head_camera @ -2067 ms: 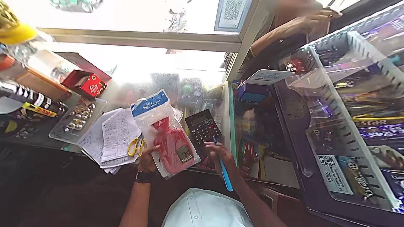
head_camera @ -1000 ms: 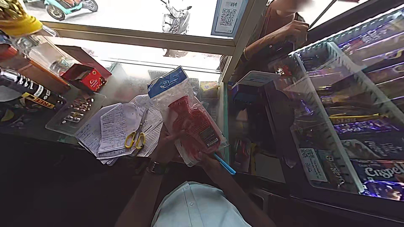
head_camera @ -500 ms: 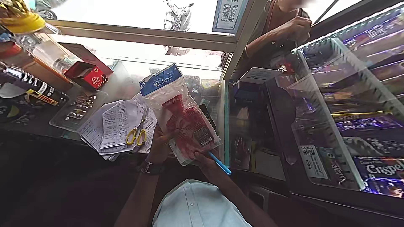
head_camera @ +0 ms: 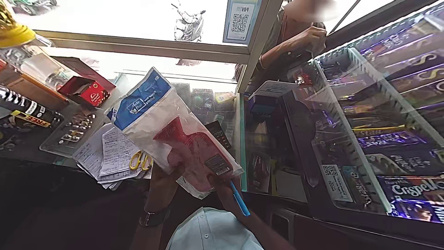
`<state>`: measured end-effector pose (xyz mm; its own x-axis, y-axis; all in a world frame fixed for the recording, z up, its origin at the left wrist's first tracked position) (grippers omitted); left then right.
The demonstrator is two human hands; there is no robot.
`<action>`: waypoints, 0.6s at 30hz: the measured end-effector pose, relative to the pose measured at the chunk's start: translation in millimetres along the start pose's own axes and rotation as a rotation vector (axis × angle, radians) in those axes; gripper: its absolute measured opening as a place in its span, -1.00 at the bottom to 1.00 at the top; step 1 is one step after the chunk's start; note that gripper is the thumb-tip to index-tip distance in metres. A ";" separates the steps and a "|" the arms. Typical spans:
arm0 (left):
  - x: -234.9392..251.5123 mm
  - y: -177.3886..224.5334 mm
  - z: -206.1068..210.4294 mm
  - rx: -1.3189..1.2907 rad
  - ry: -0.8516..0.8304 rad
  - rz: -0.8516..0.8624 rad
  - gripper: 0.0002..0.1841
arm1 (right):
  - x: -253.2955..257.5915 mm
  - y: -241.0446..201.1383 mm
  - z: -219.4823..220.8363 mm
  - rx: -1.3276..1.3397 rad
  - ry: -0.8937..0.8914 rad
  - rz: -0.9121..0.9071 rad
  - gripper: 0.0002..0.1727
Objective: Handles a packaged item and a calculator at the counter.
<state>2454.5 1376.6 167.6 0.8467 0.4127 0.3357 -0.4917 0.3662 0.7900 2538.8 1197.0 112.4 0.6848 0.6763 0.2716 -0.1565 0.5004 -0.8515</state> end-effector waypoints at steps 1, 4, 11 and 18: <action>-2.3 1.1 1.7 0.009 -0.025 -0.006 -0.26 | 1.4 -4.7 -1.1 -0.035 0.002 -0.038 -0.74; -1.1 -0.8 9.1 0.038 -0.218 -0.072 -0.13 | 10.5 -18.1 -13.6 0.033 0.129 -0.031 -0.73; -31.7 -32.1 12.4 0.044 -0.451 -0.226 -0.41 | 62.9 -86.2 -74.8 0.350 0.477 0.097 -0.87; -60.2 -38.8 -1.5 0.036 -0.448 -0.258 -0.50 | 95.1 -64.2 -124.2 0.322 0.640 0.215 -0.88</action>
<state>2422.2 1338.8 115.9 0.9473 -0.0875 0.3082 -0.2550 0.3767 0.8906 2702.4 1162.0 137.2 0.8806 0.3795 -0.2837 -0.4669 0.5931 -0.6560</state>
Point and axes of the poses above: each hand's wrist, its own x-axis towards the middle knuckle, its own z-axis out of the palm, y = z × x, the point moved 6 cm from there along x, towards the middle knuckle, and after that the axes turned 14 degrees about -y, right-handed, at the moved point
